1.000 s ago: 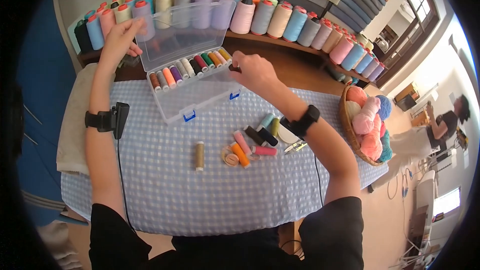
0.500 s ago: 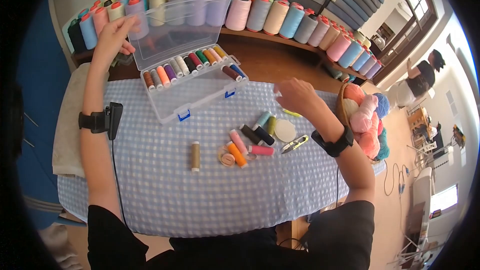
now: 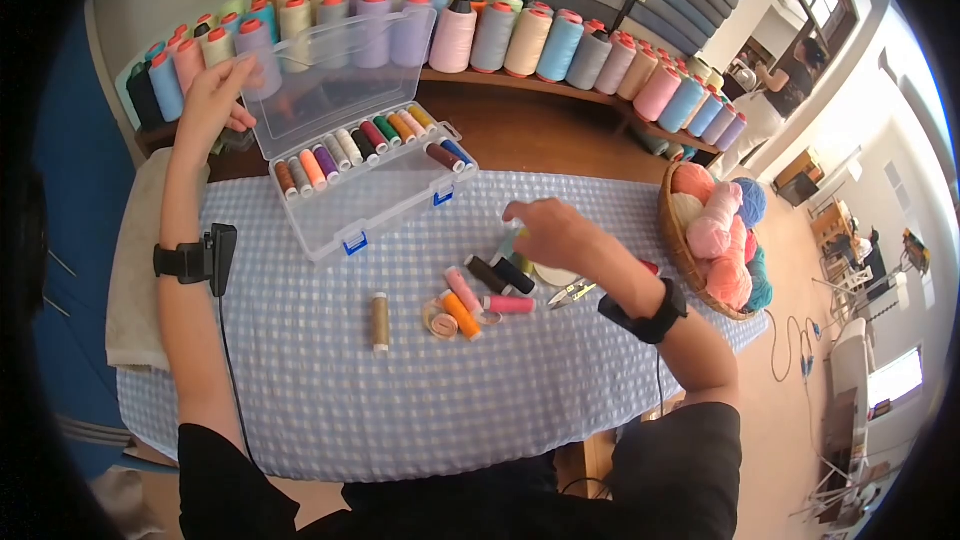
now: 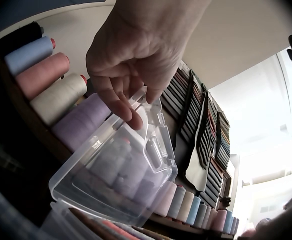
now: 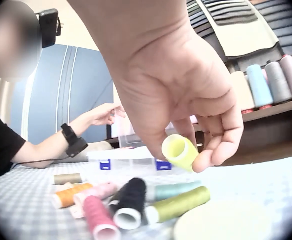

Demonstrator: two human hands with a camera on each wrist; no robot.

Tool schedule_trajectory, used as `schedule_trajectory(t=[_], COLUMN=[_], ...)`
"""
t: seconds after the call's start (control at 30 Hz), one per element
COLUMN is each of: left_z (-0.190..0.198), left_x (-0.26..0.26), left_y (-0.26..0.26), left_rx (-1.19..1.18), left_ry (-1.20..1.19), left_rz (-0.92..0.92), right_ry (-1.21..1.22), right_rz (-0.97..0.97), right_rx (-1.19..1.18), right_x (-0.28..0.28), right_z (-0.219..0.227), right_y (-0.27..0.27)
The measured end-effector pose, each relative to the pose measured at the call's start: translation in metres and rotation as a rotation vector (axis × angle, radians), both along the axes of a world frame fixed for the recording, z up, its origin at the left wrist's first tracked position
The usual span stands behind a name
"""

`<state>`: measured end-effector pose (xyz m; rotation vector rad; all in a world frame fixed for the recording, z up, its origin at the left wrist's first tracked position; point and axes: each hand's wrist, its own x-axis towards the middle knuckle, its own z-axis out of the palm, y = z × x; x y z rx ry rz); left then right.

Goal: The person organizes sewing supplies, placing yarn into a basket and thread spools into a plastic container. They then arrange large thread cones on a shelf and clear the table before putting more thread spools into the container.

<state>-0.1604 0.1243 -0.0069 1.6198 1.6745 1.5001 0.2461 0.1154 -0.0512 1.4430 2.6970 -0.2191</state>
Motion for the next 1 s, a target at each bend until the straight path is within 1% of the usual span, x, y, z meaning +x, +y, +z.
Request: schedule_trajectory(t=[0.03,0.07,0.13,0.27,0.33,0.6,0.67,0.8,0.87,0.9,0.93,1.0], left_z=[0.000,-0.001,0.000,0.001,0.003,0.001,0.001,0.001,0.002,0.002,0.002,0.002], left_x=[-0.001,-0.001,0.000,0.001,0.003,0.002,0.002,0.002,0.003,0.003,0.003,0.004], left_y=[0.001,0.002,0.001,-0.001,-0.001,-0.002,-0.001,-0.002,-0.001,-0.001,-0.001,-0.002], left_rx=[0.001,0.002,0.003,0.003,0.002,0.029,0.030,0.033,0.010,0.008,0.009,0.005], left_ry=[0.006,0.013,0.011,0.012,0.005,-0.026,-0.029,-0.014,0.014,0.013,0.013,0.019], left_rz=[-0.008,-0.016,-0.019,-0.015,-0.015,-0.026,-0.033,-0.027,-0.009,-0.002,-0.008,-0.005], right_ry=[0.004,0.004,0.070,0.087,0.038,0.120,0.185,0.211,0.229,0.283,0.284,0.382], right_rz=[-0.058,-0.060,-0.156,-0.132,-0.169,-0.103,-0.089,-0.026,-0.078,0.005,0.014,0.145], right_rx=[-0.056,-0.056,-0.040,0.031,0.005,-0.015,0.017,0.014,0.134,0.178,0.174,0.210], right_x=[-0.001,-0.003,-0.007,-0.012,-0.022,-0.026,-0.024,-0.027,-0.035,-0.039,-0.046,-0.064], right_z=[-0.006,-0.010,-0.017,-0.024,-0.022,-0.027,-0.034,-0.027,-0.014,-0.010,-0.001,0.015], right_y=[-0.004,-0.003,-0.002,-0.003,-0.007,0.000,0.002,0.005,0.005,0.009,0.009,0.005])
